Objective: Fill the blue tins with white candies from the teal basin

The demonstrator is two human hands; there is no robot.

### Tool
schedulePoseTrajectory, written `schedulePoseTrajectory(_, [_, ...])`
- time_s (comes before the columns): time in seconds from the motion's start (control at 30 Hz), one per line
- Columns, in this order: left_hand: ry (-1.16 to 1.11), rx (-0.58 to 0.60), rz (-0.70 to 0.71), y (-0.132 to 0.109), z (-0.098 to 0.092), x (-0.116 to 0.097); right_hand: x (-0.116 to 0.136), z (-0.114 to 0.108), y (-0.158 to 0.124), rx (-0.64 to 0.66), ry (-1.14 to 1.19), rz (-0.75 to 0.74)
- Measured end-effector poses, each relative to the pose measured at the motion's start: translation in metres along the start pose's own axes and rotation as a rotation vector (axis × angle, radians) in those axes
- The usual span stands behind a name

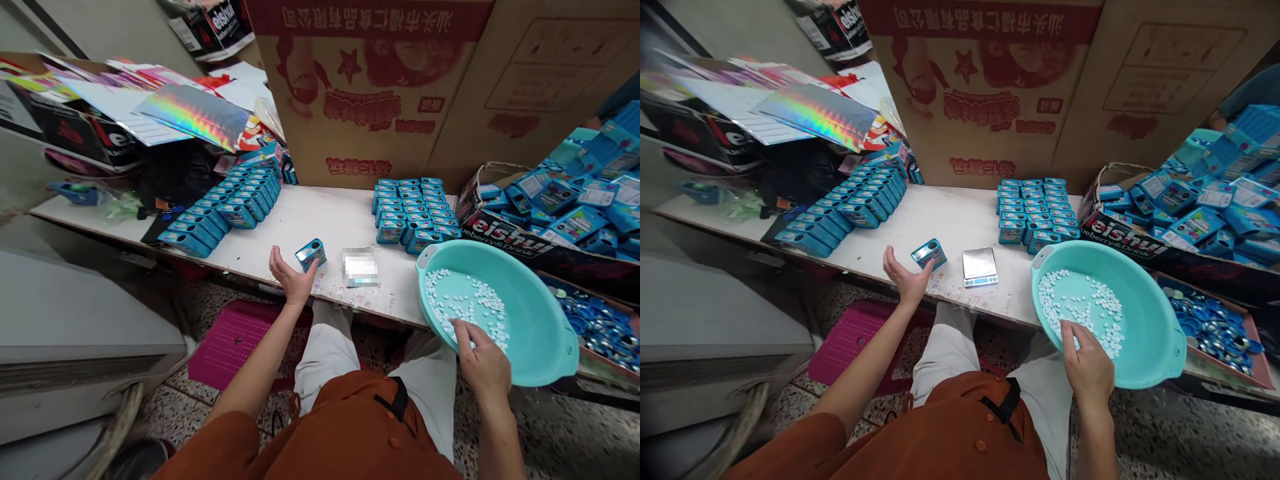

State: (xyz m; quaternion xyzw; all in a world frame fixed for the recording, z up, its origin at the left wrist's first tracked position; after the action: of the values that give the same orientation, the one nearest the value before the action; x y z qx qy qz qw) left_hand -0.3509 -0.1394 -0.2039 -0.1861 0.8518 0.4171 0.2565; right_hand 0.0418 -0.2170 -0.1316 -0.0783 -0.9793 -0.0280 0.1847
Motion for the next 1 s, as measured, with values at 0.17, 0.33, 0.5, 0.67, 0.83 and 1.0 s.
schedulePoseTrajectory(0.17, [-0.117,0.439,-0.175,0.02,0.006,0.012,-0.003,0.001,0.002,0.04,0.007,0.007])
schedulePoseTrajectory(0.33, [-0.297,0.458,-0.114,0.024,0.015,-0.027,-0.005,0.0,0.003,0.062,0.031,0.012])
schedulePoseTrajectory(0.5, [-0.484,0.596,-0.087,0.018,0.039,-0.072,-0.006,0.0,0.001,0.05,0.05,0.017])
schedulePoseTrajectory(0.67, [-0.482,0.673,-0.128,0.005,0.061,-0.08,-0.007,0.0,0.002,0.023,0.054,-0.031])
schedulePoseTrajectory(0.83, [-0.362,0.604,0.026,-0.003,0.058,-0.065,-0.008,-0.001,0.004,0.049,0.031,-0.025])
schedulePoseTrajectory(1.0, [-0.208,0.496,0.04,-0.014,0.035,-0.025,-0.009,0.0,0.001,0.102,0.123,-0.019])
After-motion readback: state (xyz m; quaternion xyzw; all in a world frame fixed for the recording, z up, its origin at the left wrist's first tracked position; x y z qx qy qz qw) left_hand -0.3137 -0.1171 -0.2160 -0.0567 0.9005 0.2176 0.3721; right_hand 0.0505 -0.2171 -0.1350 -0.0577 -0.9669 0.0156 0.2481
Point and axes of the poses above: each hand's wrist, its own y-axis towards the middle knuckle, its own z-axis out of the palm, x = y × z, the point moved 1 cm from there along y, towards the middle knuckle, and after that the axes turned 2 degrees about x, right-handed, at the moved point
